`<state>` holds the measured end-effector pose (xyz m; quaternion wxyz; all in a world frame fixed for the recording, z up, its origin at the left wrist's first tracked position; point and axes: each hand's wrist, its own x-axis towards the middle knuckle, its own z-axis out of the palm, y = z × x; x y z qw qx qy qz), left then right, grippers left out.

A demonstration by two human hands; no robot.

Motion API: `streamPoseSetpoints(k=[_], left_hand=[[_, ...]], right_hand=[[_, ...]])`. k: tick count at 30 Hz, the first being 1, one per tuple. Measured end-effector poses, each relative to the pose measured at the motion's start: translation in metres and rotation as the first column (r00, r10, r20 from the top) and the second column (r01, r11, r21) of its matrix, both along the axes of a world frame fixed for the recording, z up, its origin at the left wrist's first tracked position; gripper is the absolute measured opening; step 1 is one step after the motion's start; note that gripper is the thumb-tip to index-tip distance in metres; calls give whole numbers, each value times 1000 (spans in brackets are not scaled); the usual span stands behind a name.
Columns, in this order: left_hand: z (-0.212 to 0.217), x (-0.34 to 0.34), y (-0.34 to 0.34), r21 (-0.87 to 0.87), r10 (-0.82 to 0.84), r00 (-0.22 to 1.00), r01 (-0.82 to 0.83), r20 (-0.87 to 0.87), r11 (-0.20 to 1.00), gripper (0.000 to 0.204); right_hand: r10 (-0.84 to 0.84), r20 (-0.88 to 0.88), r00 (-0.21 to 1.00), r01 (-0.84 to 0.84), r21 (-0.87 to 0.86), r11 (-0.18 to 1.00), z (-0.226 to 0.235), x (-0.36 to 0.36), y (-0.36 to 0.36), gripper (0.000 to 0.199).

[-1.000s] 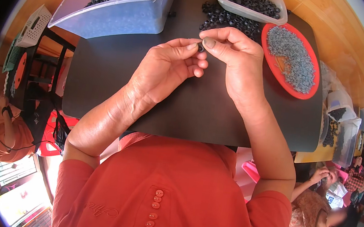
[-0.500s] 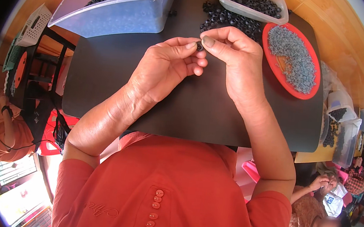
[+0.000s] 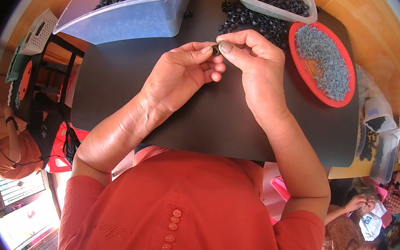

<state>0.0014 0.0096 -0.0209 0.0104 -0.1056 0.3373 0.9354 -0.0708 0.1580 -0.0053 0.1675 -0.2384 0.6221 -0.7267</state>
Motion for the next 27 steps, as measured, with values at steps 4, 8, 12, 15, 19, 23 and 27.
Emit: streamPoseSetpoints(k=[4, 8, 12, 15, 19, 23, 27], left_hand=[[-1, -1, -2, 9, 9, 1000, -8, -27, 1000, 16], [-2, -2, -2, 28, 29, 999, -28, -40, 999, 16], [-6, -2, -2, 45, 6, 999, -4, -48, 999, 16], [-5, -2, 0, 35, 10, 999, -9, -31, 999, 16], [-5, -2, 0, 43, 16, 1000, -15, -16, 999, 15], [-6, -2, 0, 66, 3, 999, 0, -36, 998, 15], [-4, -1, 1, 68, -14, 999, 16, -39, 998, 15]], right_hand=[[-42, -7, 999, 42, 5, 999, 2, 6, -3, 18], [-37, -219, 975, 49, 45, 998, -6, 7, -7, 28], [-116, -670, 733, 238, 93, 967, -14, 6, -12, 29], [-165, -771, 615, 357, 86, 930, -17, 7, -13, 30], [-141, -854, 501, 426, 102, 899, -17, 8, -12, 32], [-142, -906, 398, 452, 59, 890, -18, 4, -12, 32], [-142, -942, 303, 480, 22, 877, -18, 0, -13, 31]])
